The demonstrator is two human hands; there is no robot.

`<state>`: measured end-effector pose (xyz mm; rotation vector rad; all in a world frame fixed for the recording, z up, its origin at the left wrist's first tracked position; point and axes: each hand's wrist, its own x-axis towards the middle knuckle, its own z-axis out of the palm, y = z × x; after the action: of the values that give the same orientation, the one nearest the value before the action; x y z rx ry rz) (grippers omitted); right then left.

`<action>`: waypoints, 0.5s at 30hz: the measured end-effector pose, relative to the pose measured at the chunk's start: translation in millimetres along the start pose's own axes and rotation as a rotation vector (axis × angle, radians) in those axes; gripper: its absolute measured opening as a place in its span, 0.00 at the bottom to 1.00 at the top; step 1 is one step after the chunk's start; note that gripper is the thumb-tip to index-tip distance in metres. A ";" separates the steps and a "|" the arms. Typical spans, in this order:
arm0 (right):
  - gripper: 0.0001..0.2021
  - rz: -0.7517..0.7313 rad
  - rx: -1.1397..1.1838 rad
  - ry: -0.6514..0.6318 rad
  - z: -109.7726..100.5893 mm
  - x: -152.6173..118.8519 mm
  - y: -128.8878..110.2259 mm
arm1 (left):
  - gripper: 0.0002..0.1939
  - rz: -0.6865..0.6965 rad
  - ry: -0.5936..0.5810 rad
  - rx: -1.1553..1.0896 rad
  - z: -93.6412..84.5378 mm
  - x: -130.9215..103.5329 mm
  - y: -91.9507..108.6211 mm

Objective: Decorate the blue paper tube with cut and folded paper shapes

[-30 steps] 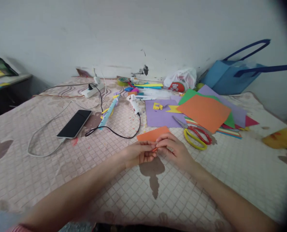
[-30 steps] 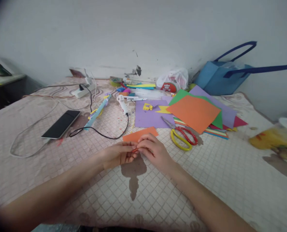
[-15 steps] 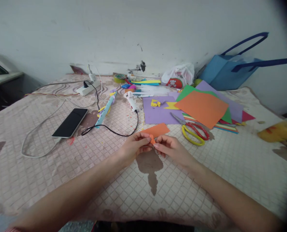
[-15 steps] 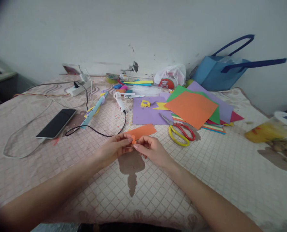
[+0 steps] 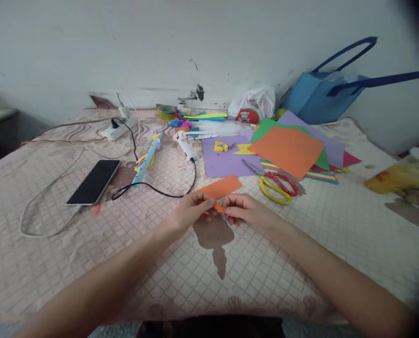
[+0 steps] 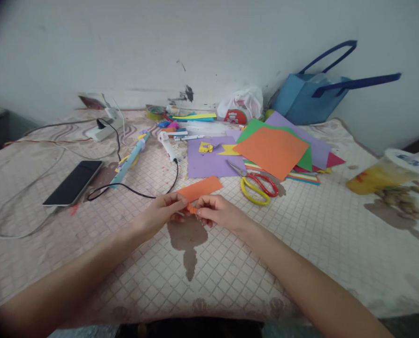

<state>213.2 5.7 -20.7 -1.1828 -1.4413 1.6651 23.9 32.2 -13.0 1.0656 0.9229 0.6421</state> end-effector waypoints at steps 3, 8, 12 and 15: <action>0.10 -0.049 0.011 0.054 1.2 0.3 -1.2 | 0.12 0.033 0.051 0.051 -0.2 1.7 -0.7; 0.13 -0.072 0.002 0.089 2.8 1.4 0.4 | 0.11 0.035 0.076 0.043 0.2 3.4 -1.5; 0.11 -0.069 -0.007 0.116 3.1 1.7 2.4 | 0.11 0.006 0.046 0.031 0.8 2.3 -2.0; 0.10 -0.044 0.032 0.128 3.2 1.0 1.8 | 0.13 -0.022 0.024 0.024 1.5 1.2 -1.6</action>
<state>210.1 4.9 -22.7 -1.2082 -1.3475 1.5484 25.8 31.9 -14.5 1.0695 0.9635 0.6283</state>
